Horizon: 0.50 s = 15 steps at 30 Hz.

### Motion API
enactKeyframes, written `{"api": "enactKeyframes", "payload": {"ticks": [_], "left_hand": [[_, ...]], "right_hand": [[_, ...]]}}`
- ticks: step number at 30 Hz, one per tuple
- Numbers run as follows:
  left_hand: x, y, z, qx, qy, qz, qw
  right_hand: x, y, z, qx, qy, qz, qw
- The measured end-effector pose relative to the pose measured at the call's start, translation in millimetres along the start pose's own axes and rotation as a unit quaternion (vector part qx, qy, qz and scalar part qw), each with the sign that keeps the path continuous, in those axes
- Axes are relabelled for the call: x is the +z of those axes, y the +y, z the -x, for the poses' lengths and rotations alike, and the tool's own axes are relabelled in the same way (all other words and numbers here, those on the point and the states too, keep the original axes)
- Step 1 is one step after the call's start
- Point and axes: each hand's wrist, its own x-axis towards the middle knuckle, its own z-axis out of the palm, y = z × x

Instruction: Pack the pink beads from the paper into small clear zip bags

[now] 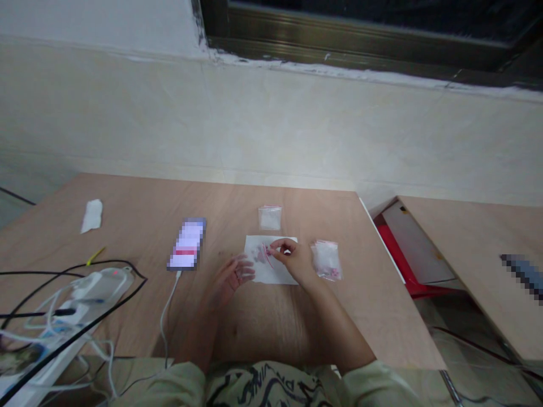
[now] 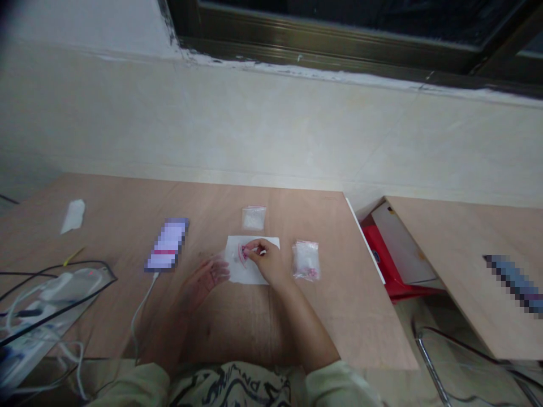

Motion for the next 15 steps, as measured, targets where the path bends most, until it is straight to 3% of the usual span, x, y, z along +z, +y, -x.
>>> {"api": "enactKeyframes", "payload": {"ticks": [3,7,15], "left_hand": [[0.6,-2.5,1.0,0.01,-0.004,-0.008,1.0],[4.8,-2.4,-0.9,0.015,0.01,-0.021,1.0],[9.9,-2.8,-11.5,0.048,0.021,-0.013,0.999]], "right_hand": [[0.8,-14.9,4.9,-0.014,-0.014,-0.034,0.999],[-0.8,-28.3,7.1,-0.005,-0.012,-0.004,1.0],[-1.1,-29.6,8.0,-0.046,-0.1,-0.02,0.994]]}}
